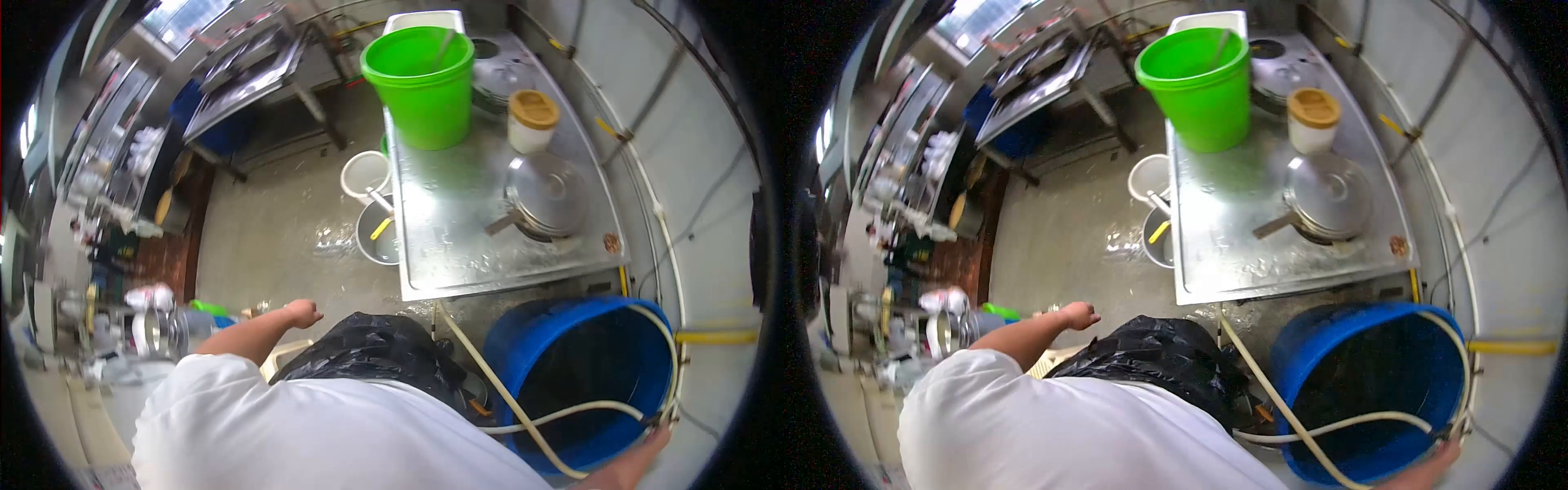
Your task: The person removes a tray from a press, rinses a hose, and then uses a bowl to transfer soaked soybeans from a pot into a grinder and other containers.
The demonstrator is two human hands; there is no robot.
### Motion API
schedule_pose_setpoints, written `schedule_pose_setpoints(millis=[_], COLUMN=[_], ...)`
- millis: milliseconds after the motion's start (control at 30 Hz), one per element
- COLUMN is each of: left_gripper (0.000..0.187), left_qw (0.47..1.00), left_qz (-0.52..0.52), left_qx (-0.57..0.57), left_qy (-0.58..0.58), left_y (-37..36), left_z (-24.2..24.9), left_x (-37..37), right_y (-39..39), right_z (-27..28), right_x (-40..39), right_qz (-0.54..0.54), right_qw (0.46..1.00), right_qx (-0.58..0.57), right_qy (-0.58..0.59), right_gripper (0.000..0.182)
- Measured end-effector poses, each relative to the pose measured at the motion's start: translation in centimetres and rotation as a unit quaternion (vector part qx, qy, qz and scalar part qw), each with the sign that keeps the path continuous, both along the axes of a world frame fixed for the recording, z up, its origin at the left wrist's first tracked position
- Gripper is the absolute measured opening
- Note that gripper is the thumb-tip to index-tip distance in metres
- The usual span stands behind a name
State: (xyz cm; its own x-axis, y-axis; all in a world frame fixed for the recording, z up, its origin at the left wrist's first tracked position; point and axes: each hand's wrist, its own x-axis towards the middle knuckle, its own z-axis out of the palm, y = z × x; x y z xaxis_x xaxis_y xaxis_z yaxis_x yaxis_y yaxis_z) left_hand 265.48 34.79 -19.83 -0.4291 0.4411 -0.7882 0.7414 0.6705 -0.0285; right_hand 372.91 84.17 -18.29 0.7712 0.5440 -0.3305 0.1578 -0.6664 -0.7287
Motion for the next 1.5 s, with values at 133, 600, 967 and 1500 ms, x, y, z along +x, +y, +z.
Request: schedule_pose_setpoints(millis=[133, 600, 967, 1500], left_gripper=[0.054, 0.053, 0.037, 0.029], left_qw=[0.999, 0.998, 0.988, 0.726], left_qz=[-0.002, 0.026, 0.067, 0.233], left_qx=[-0.055, 0.025, 0.12, 0.607], left_qy=[-0.001, -0.056, -0.065, -0.225], left_y=[-4.9, -0.1, -2.5, -10.5], left_z=[-2.2, -1.5, -2.9, 23.2], left_x=[-0.3, -0.7, -2.7, -17.7], right_y=[-1.9, -2.7, -2.6, -36.4], right_z=[1.5, 3.2, 3.8, 9.7], right_x=[-3.0, -7.0, -20.7, -98.7], right_qz=[0.078, 0.162, 0.236, 0.912], right_qw=[0.989, 0.966, 0.947, 0.393], right_qx=[-0.094, -0.156, 0.017, -0.024], right_qy=[-0.082, -0.128, -0.216, -0.114], right_gripper=[0.049, 0.076, 0.101, 0.038])
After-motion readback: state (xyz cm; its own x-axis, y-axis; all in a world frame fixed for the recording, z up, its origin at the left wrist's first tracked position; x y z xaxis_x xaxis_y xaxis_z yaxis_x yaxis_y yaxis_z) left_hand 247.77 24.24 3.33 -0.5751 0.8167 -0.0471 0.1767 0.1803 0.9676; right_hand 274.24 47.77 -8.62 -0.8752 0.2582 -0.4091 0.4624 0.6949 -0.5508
